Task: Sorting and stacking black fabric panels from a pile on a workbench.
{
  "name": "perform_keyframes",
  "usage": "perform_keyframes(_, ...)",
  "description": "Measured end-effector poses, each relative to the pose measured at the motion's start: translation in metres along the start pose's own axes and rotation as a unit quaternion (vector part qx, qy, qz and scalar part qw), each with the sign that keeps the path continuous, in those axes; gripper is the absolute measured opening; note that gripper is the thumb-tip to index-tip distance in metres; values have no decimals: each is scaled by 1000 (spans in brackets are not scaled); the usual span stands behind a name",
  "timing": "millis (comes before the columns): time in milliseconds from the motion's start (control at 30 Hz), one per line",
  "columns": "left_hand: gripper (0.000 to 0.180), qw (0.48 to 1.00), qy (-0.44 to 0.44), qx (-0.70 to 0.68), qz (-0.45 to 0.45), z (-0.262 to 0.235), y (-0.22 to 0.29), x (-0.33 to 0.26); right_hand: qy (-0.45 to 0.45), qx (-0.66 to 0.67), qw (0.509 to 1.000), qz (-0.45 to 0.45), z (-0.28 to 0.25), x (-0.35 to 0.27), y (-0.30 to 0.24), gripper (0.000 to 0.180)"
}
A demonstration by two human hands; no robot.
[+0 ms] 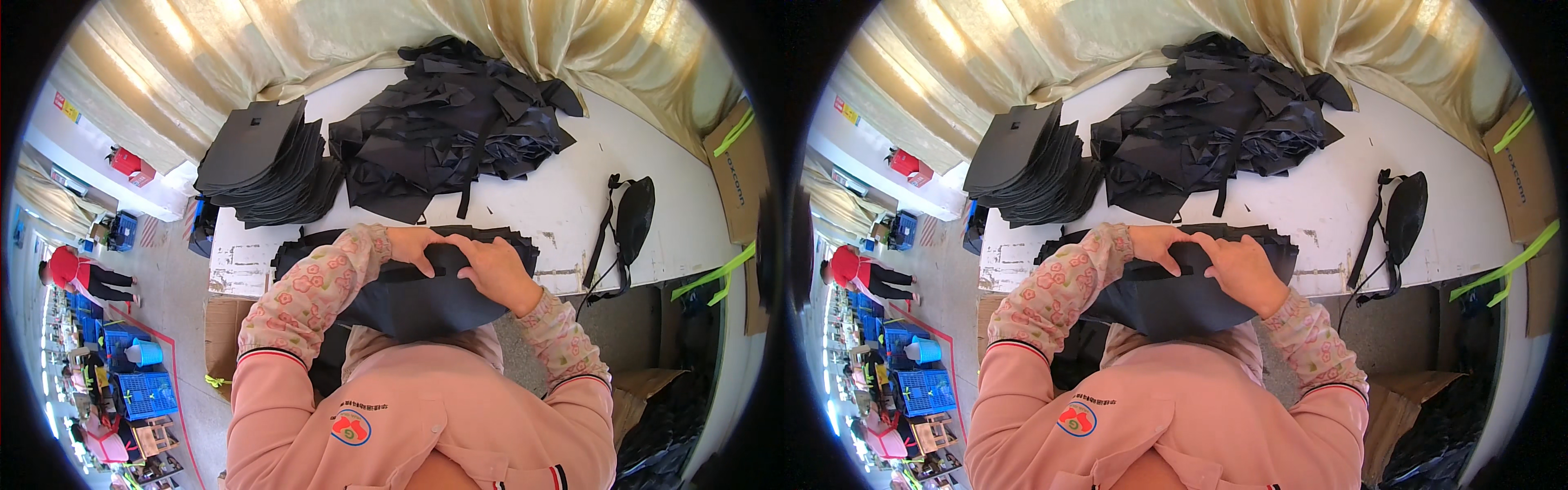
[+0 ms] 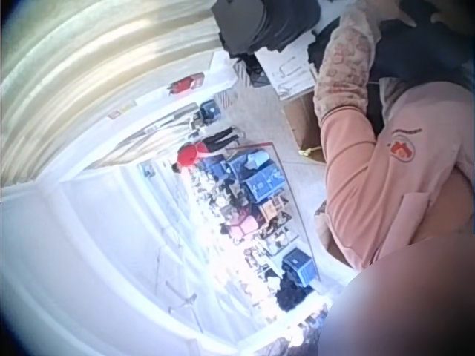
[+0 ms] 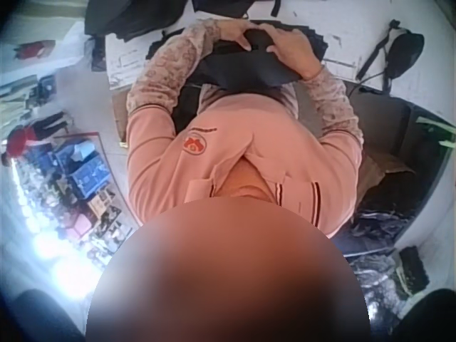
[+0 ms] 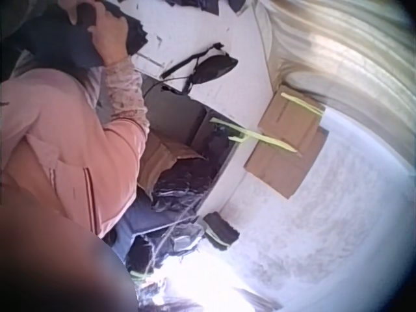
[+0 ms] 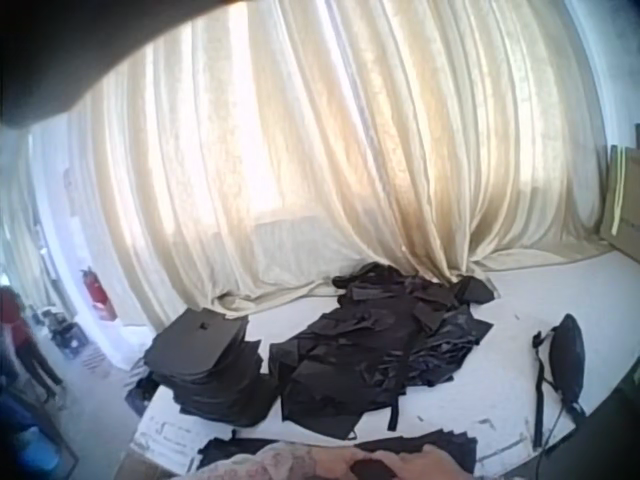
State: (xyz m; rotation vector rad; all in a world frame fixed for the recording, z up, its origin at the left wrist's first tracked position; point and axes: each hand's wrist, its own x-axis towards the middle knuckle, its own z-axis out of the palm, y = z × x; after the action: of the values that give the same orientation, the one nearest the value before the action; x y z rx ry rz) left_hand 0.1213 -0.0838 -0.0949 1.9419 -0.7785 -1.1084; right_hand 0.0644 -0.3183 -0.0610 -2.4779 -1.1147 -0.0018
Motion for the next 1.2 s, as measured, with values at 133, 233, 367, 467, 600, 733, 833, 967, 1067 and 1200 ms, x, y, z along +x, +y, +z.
perform_keyframes(133,60,998,-10,-54,-5,-1,1,-1,-6,-9,1000,17,1,0,1,59)
perform_keyframes(233,62,998,-3,-62,3,0,-2,-1,-11,-28,999,16,-2,2,-1,59)
perform_keyframes(367,65,998,33,-39,36,2,1,0,-6,-59,998,20,-1,1,-3,60)
perform_keyframes(467,65,997,44,-52,46,1,6,-1,19,-73,997,24,0,-1,-7,61)
perform_keyframes(600,65,994,30,-99,40,0,3,-2,29,-90,995,25,3,1,-12,60)
perform_keyframes(733,64,989,19,-142,47,-2,0,2,37,-142,988,36,7,2,-13,61)
perform_keyframes(833,64,990,27,-130,53,-3,1,3,41,-161,985,40,7,4,-12,60)
perform_keyframes(967,64,995,40,-76,53,-6,1,3,35,-165,985,44,7,6,-12,61)
perform_keyframes(1067,60,993,95,-1,67,-5,-3,3,52,-141,988,39,8,8,-11,62)
perform_keyframes(1200,60,951,284,34,114,12,22,3,64,-104,991,54,17,9,10,55)
